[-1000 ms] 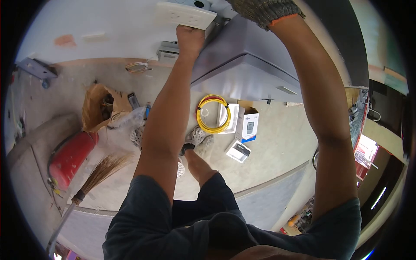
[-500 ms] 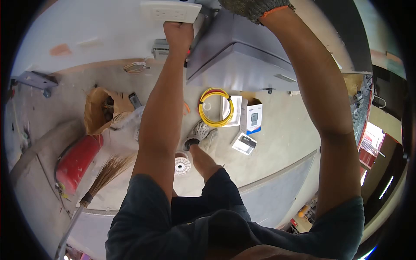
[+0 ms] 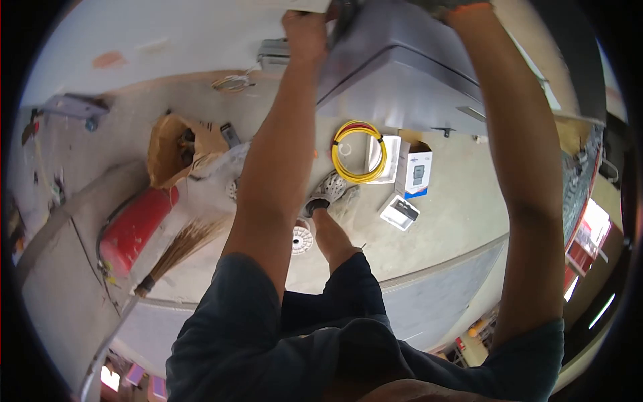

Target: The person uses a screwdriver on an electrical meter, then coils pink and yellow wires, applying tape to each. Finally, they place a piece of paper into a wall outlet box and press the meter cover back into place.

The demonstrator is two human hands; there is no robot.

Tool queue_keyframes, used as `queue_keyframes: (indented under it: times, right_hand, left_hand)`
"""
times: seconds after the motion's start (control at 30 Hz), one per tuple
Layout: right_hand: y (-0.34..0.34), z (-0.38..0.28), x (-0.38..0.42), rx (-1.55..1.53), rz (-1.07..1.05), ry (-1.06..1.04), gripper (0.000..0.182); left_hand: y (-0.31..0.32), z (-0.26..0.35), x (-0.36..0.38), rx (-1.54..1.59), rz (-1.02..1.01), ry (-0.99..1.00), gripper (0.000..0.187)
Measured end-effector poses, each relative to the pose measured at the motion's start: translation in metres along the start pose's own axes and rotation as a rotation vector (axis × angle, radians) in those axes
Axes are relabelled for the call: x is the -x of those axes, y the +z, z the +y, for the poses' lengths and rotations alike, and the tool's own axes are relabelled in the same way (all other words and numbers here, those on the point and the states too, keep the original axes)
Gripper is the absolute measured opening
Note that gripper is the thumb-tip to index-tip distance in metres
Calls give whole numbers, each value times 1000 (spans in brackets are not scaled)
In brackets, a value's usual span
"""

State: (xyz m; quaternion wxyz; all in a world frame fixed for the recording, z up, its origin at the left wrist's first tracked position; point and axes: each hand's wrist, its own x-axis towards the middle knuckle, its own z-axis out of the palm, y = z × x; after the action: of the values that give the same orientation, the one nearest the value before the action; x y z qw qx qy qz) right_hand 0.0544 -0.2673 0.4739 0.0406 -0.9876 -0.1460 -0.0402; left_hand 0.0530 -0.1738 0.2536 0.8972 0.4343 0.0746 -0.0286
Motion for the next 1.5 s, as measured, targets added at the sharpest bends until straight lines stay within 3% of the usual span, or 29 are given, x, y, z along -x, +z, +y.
queue_keyframes:
  times: [0.1, 0.2, 0.33, 0.4, 0.47, 0.5, 0.6, 0.67, 0.7, 0.73, 0.8, 0.83, 0.97, 1.17, 1.3, 1.37, 1.47, 1.5]
  right_hand:
    - [-14, -22, 18, 118, 91, 22, 26]
    - [-10, -17, 11, 73, 39, 17, 27]
    - [20, -19, 10, 109, 155, 192, 32]
    - [26, -18, 11, 56, 333, 98, 34]
    - [28, -24, 15, 72, 332, 104, 33]
    - [27, -28, 16, 80, 336, 111, 32]
    - [33, -9, 8, 103, 299, 66, 26]
    - [30, -20, 4, 150, 181, 416, 45]
    - [36, -9, 6, 150, 349, 215, 43]
    - [41, 0, 8, 152, 341, 200, 43]
    - [42, 0, 8, 95, 371, 236, 48]
    - [40, 3, 6, 131, 325, 224, 49]
    - [37, -2, 6, 128, 244, 308, 47]
    - [39, 13, 12, 149, 227, 246, 35]
    - [36, 9, 10, 207, 145, 340, 32]
    - [37, 11, 8, 246, 156, 188, 31]
    - [41, 16, 10, 144, 196, 184, 30]
    - [49, 35, 15, 284, 286, -19, 29]
  left_hand:
    - [-6, -9, -3, -140, -58, 120, 9]
    - [2, -19, -1, 7, 11, 79, 9]
    - [11, -23, 0, -90, 143, 201, 8]
    - [14, -17, 5, 140, 115, -100, 12]
    - [9, -17, 6, 126, 76, -135, 15]
    - [13, -22, 6, -157, 96, 196, 16]
    - [13, -7, 7, -21, 73, 59, 17]
    - [12, 11, 12, 16, -3, -33, 15]
    - [12, 3, 10, 17, -2, -10, 17]
    - [15, -5, 8, 26, 12, -7, 17]
    - [17, -12, 4, -148, 58, 317, 22]
    - [22, -9, 9, -282, 165, 346, 26]
    - [28, 0, 14, -262, 217, 431, 24]
    - [30, -6, 17, -228, 264, 381, 28]
    - [23, -1, 17, -180, 207, 325, 26]
    - [15, 5, 14, -239, 191, 151, 24]
    - [-1, 0, 11, -405, 81, 122, 23]
    - [-6, -6, 8, -354, 43, 61, 22]
